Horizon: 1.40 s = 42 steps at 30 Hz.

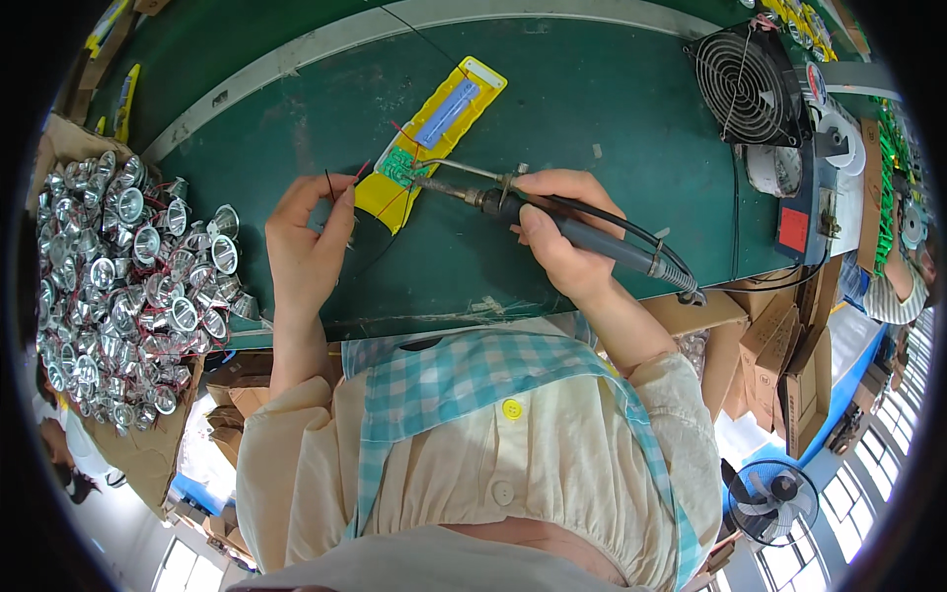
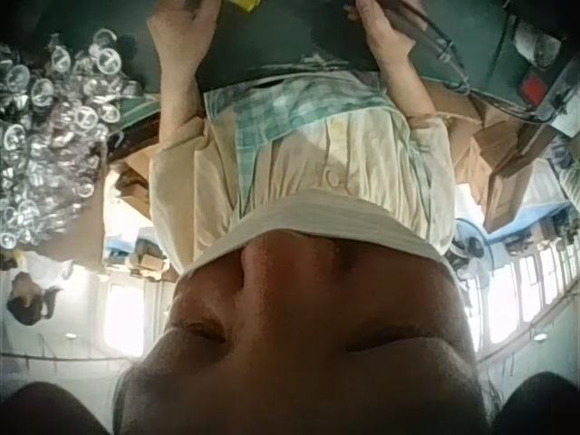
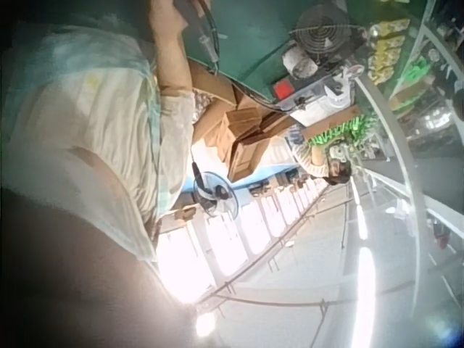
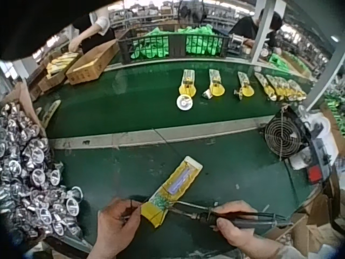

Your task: The person solders wires from reflector heads onto flashlight circuit boards using a soldering iron, places the assembled flashlights onto a conveyor belt, and fastens an apron strap.

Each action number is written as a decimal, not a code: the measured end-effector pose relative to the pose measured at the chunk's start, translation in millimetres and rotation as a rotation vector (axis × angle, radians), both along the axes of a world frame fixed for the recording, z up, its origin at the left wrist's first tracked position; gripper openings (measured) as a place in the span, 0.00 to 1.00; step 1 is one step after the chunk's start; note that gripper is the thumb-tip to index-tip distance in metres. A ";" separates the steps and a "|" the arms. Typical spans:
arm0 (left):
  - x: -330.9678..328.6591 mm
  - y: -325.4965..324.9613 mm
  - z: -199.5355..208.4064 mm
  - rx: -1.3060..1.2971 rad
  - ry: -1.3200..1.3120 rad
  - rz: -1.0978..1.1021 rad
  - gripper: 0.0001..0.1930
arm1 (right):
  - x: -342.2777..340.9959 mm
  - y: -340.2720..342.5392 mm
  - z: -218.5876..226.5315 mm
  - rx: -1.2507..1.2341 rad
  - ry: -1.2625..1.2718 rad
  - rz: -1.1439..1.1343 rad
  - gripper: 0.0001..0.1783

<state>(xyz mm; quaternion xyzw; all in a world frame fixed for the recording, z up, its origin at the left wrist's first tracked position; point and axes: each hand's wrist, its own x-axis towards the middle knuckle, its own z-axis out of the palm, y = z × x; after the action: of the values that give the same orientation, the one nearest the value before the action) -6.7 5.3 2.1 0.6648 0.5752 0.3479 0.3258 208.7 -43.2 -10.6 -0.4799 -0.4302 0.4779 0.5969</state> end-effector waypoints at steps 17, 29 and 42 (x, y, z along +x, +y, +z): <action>7.3 0.5 -12.6 0.204 0.173 -0.095 0.03 | -8.2 3.1 -5.2 -0.004 -0.087 -0.002 0.11; 8.2 1.5 -13.5 0.198 0.181 -0.098 0.03 | -2.1 2.3 -8.1 0.015 -0.036 -0.014 0.11; 4.3 2.6 -10.2 0.250 0.195 -0.155 0.05 | -5.4 2.9 -7.7 0.017 0.000 -0.049 0.11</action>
<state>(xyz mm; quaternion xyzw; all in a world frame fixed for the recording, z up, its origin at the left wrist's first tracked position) -2.3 7.8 -8.1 0.7730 0.5034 0.3246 0.2091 203.3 -40.4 -18.3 -0.4849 -0.4224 0.4596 0.6125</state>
